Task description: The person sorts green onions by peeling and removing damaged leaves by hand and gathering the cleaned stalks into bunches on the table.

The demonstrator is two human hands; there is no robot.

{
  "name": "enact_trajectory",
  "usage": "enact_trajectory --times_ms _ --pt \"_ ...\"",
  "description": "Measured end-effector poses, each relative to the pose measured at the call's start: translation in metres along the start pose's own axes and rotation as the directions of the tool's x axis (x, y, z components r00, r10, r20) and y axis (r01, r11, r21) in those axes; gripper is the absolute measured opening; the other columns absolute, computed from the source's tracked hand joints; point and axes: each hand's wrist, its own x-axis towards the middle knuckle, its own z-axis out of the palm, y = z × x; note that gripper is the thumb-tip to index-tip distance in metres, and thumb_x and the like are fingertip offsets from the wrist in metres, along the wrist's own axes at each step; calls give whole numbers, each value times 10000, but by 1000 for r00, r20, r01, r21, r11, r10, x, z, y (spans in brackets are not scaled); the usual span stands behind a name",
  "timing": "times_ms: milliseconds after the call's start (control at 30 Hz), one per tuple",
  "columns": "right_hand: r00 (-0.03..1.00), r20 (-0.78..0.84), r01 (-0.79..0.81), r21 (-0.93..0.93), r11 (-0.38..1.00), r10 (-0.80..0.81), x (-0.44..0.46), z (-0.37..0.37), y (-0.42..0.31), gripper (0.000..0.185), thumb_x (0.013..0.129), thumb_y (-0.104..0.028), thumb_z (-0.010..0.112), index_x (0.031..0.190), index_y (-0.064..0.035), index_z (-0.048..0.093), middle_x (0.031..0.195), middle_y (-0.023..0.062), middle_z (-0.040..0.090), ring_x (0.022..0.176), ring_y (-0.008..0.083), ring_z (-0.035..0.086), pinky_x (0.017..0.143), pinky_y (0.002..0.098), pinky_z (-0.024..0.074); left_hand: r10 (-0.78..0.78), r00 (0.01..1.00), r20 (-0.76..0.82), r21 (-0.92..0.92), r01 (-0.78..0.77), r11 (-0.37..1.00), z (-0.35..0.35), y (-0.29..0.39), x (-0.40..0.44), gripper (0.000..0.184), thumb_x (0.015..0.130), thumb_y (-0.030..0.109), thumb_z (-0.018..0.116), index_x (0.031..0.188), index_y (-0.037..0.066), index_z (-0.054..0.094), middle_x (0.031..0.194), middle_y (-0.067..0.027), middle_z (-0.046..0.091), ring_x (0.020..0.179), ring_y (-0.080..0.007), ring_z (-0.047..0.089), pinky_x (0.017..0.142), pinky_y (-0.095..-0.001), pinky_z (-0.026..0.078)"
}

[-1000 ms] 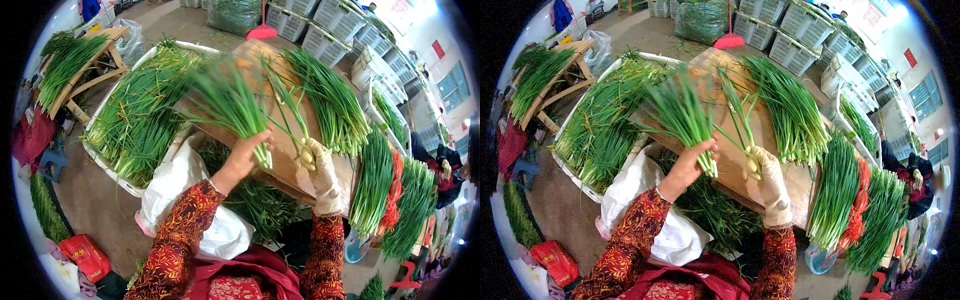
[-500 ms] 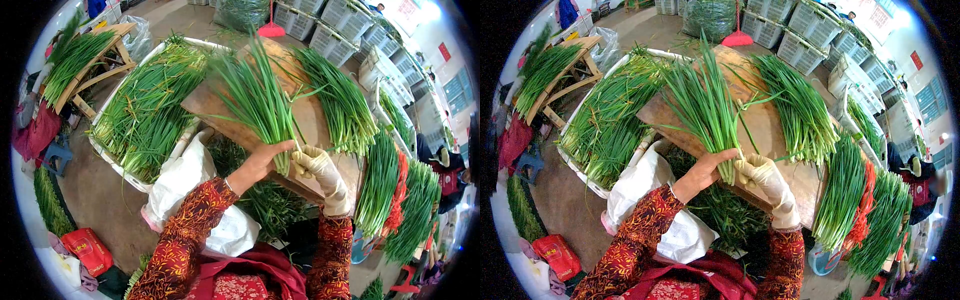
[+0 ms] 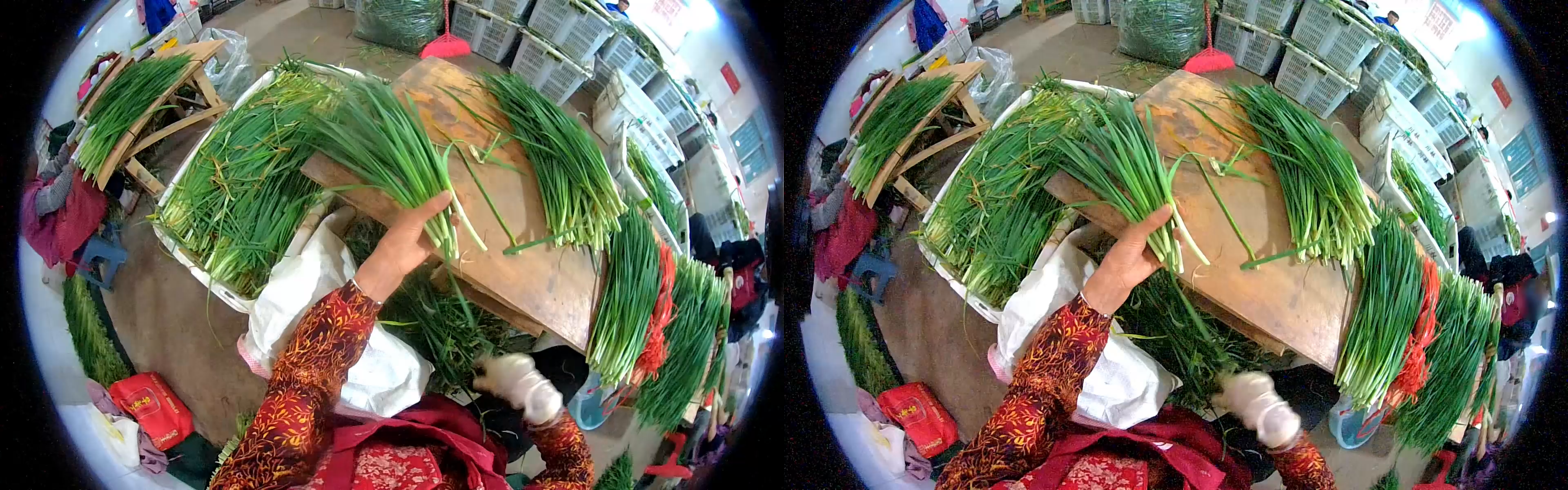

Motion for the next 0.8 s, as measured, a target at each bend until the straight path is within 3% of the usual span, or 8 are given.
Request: enact_trajectory --times_ms 33,67,100,133,367,467,633,800 --pt "964 -264 18 173 985 29 -5 -6 11 376 790 -399 536 1010 -99 583 844 134 632 737 293 612 680 365 484 -32 999 -8 14 32 999 1 -5 -4 231 802 203 630 984 82 555 899 -22 602 751 -108 574 622 -269 512" --pt "841 -541 290 474 832 15 0 -9 22 346 795 -363 564 991 -79 584 824 141 630 691 259 618 658 346 485 -78 997 18 24 78 997 5 -9 -9 220 815 176 612 1002 77 550 936 -28 602 771 -112 572 630 -262 508" --pt "806 -562 341 696 632 184 -6 -28 11 342 803 -358 579 971 -60 583 766 118 630 635 214 611 626 309 479 -88 996 26 35 87 996 8 -14 -10 220 815 176 612 1002 77 550 936 -28 602 771 -112 572 630 -262 508" --pt "689 -692 370 592 716 216 -9 -45 6 353 821 -378 563 953 -50 583 706 81 628 594 165 595 586 272 465 -84 996 38 52 82 995 11 -22 -10 231 812 168 615 1013 75 547 957 -36 602 781 -113 571 638 -260 507" --pt "672 -723 416 547 727 159 23 -50 -3 285 854 -326 534 883 -49 598 645 59 611 550 120 557 526 254 438 -116 993 12 92 115 989 16 -45 -28 321 818 93 574 1125 78 480 1082 -68 576 898 -136 569 692 -280 516" --pt "767 -612 448 725 523 191 26 -43 2 277 885 -292 479 850 -46 599 617 19 575 531 76 497 511 214 412 -138 989 58 172 126 977 18 -40 -31 365 823 107 567 1170 78 459 1117 -71 560 954 -126 554 743 -286 509" --pt "743 -647 522 721 456 173 23 -34 6 291 881 -300 476 921 -35 591 659 17 581 537 69 483 509 199 404 -186 972 142 -10 189 982 20 -49 -27 404 815 92 577 1194 58 441 1173 -83 520 1087 -232 496 886 -359 452" --pt "800 -597 595 802 55 61 15 -17 -10 396 844 -260 561 1156 -33 471 910 30 582 633 80 538 541 192 411 -132 977 169 -113 152 982 31 -56 -25 406 803 70 594 1184 79 455 1172 -56 519 1111 -217 479 910 -408 438"
